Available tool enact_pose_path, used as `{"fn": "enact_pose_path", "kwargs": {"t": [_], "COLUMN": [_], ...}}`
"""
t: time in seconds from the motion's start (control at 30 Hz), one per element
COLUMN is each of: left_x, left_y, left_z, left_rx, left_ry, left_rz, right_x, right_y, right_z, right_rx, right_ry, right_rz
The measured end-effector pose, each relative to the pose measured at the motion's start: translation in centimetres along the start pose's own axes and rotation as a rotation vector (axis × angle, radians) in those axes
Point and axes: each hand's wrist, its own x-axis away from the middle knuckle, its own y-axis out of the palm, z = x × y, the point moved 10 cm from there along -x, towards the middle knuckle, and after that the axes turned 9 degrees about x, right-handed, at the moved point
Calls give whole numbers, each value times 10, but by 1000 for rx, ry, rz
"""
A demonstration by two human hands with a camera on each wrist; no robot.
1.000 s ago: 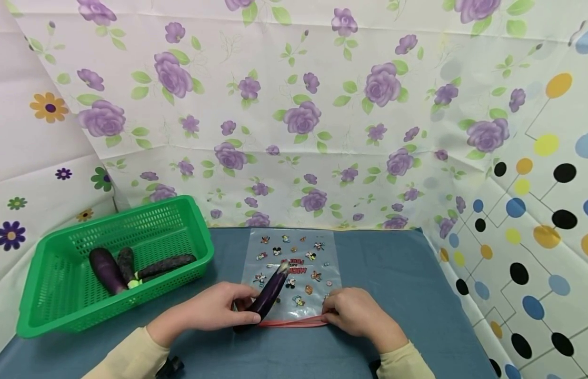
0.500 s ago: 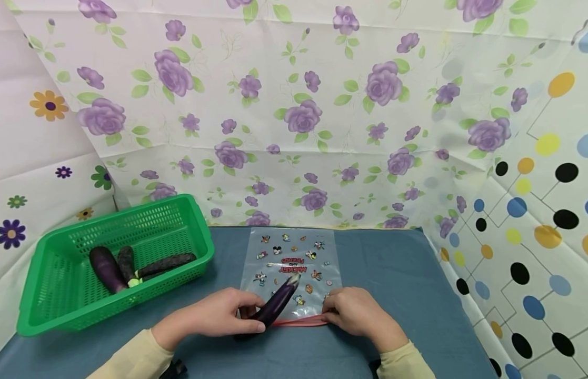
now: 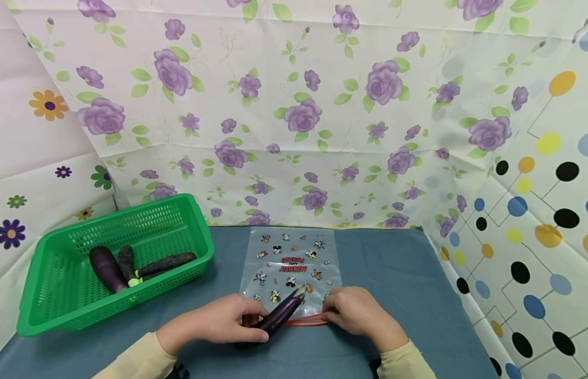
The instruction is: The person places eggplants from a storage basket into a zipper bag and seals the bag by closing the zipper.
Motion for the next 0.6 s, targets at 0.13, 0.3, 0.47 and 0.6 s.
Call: {"fn": "enact_pose_path", "kwargs": {"t": [0.13, 0.3, 0.47, 0.6], "left_x": [-2, -3, -4, -4], "left_y": [4, 7, 9, 10], "left_z": [1, 1, 1, 0], "left_rx": [-3, -16, -2, 7], "left_ry": [22, 27, 25, 21], "left_rz": [-12, -27, -37, -42], "right_x": [0, 0, 0, 0], "right_y": [0, 1, 0, 0], "right_z": [1, 2, 2, 2], "right_rx": [1, -3, -6, -8], "right_ry": [-1, 1, 6, 6], "right_rz": [1, 2, 1, 4]}}
